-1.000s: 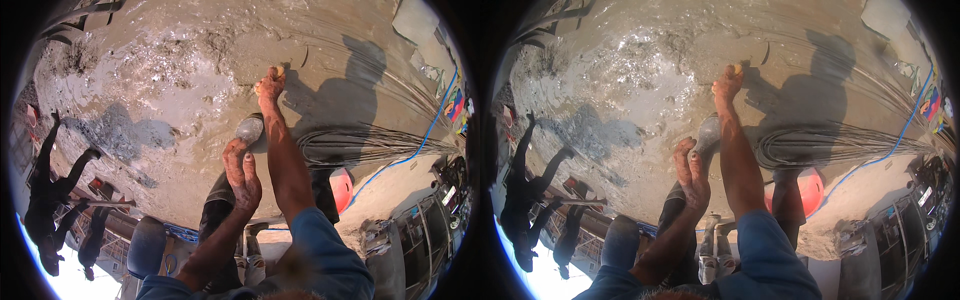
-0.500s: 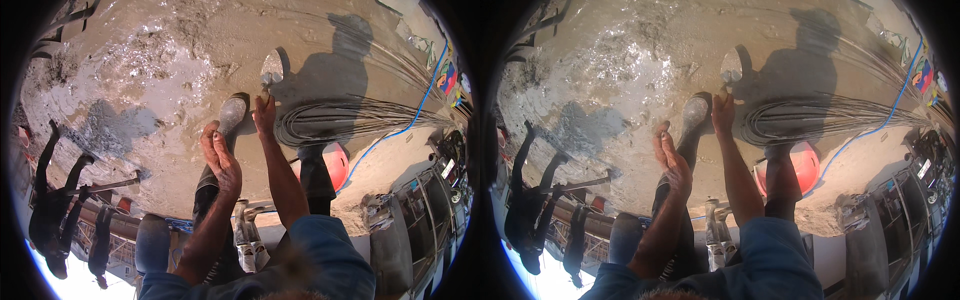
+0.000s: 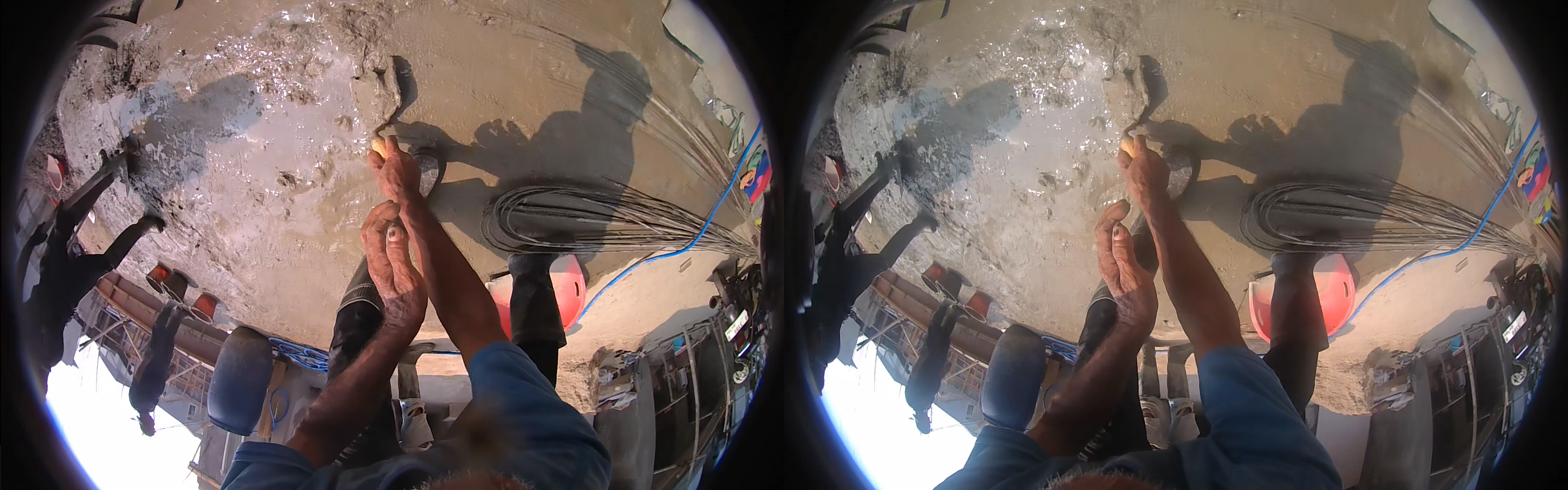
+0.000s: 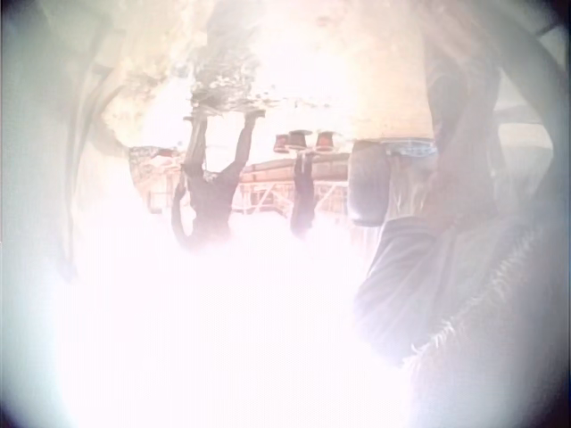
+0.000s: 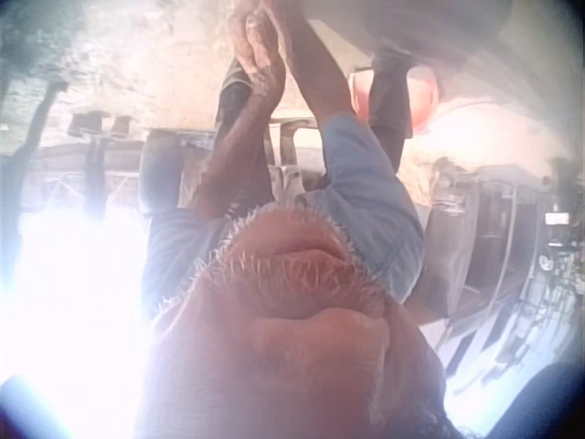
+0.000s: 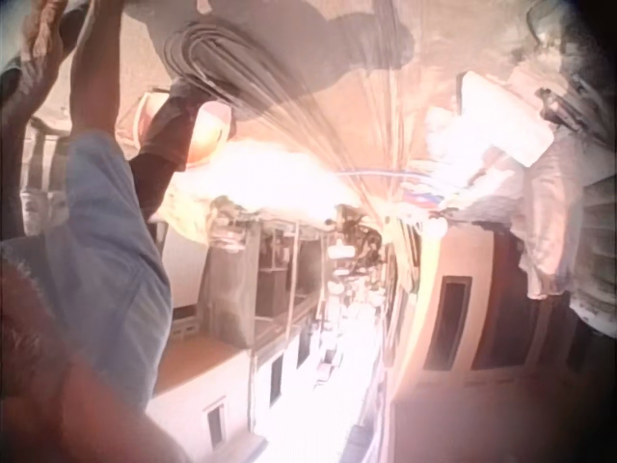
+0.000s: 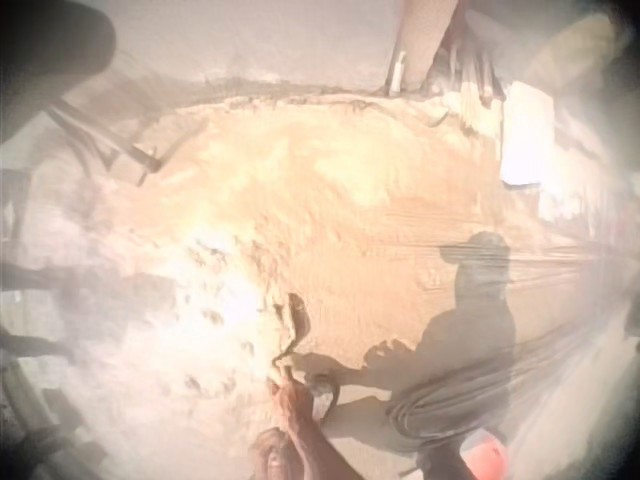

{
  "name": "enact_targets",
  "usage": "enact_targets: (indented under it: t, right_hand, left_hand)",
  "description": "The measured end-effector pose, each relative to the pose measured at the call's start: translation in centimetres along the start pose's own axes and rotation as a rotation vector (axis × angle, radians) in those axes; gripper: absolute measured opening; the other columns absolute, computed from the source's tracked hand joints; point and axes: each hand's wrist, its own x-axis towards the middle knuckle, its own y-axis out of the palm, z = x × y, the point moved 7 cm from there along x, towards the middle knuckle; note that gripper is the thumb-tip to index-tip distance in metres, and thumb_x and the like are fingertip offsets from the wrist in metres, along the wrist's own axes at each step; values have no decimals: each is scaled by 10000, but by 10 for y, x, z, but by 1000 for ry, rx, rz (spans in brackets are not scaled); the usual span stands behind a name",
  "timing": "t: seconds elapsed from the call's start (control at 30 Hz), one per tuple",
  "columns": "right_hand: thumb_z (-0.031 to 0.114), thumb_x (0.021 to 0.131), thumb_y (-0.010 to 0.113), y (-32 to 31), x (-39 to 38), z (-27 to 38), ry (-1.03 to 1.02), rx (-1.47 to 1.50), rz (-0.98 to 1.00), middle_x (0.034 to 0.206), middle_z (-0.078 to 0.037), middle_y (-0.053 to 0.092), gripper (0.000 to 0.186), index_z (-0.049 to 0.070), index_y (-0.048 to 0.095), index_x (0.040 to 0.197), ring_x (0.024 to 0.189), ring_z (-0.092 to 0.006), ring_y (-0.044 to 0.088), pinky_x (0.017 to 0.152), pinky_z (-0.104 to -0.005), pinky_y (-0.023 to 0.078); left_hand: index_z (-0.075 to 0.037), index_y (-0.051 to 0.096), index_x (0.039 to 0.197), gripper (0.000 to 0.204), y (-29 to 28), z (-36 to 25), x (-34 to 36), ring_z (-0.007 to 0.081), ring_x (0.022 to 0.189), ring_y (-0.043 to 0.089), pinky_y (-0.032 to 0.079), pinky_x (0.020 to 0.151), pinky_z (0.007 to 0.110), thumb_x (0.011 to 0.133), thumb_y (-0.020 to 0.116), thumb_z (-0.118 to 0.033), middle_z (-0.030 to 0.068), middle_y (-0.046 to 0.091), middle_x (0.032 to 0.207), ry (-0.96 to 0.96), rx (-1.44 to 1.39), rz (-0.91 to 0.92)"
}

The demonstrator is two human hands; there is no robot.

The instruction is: The person smooths wet concrete on a floor using a trowel, repeatedly spreading and leveling the surface. The person also moves a red basin and a blue hose out of the way to access the work area.

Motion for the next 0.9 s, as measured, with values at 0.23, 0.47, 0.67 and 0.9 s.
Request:
enact_targets:
  t: [0.23, 0.47, 0.67, 0.9]
  right_hand:
    - [438, 949, 663, -37, -5, 11, 108, 176, -260, 891, -250, 694, 421, 64, 509, 1065, 843, -449, 696, 714, -514, 537]
    - [415, 971, 635, -53, 60, -86, 229, 662, -433, 687, -85, 578, 358, 74, 532, 1002, 575, -284, 588, 594, -474, 514]
    - [450, 953, 649, 15, 53, 82, -189, -211, 59, 989, -239, 702, 431, 87, 523, 1147, 925, -444, 701, 759, -525, 545]
    - [433, 977, 618, -111, 75, 28, 207, 59, -368, 931, -221, 685, 431, 63, 520, 1175, 872, -450, 695, 768, -536, 535]
  left_hand:
    - [37, 535, 1312, 336, -19, -8, 12, 334, 1260, 511, 379, 1105, 432, 1095, 388, -173, 224, 522, 1347, 73, 43, -88]
    - [18, 543, 1309, 312, -12, -10, 12, 302, 1266, 516, 420, 1071, 395, 1098, 420, -176, 208, 525, 1350, 7, -51, -38]
    - [25, 538, 1316, 337, -34, 1, 22, 333, 1256, 523, 401, 1083, 405, 1102, 400, -197, 232, 525, 1345, -62, -62, -94]
    - [28, 550, 1293, 302, -31, -6, 23, 336, 1246, 512, 379, 1097, 417, 1078, 429, -146, 218, 537, 1331, -29, -72, -124]
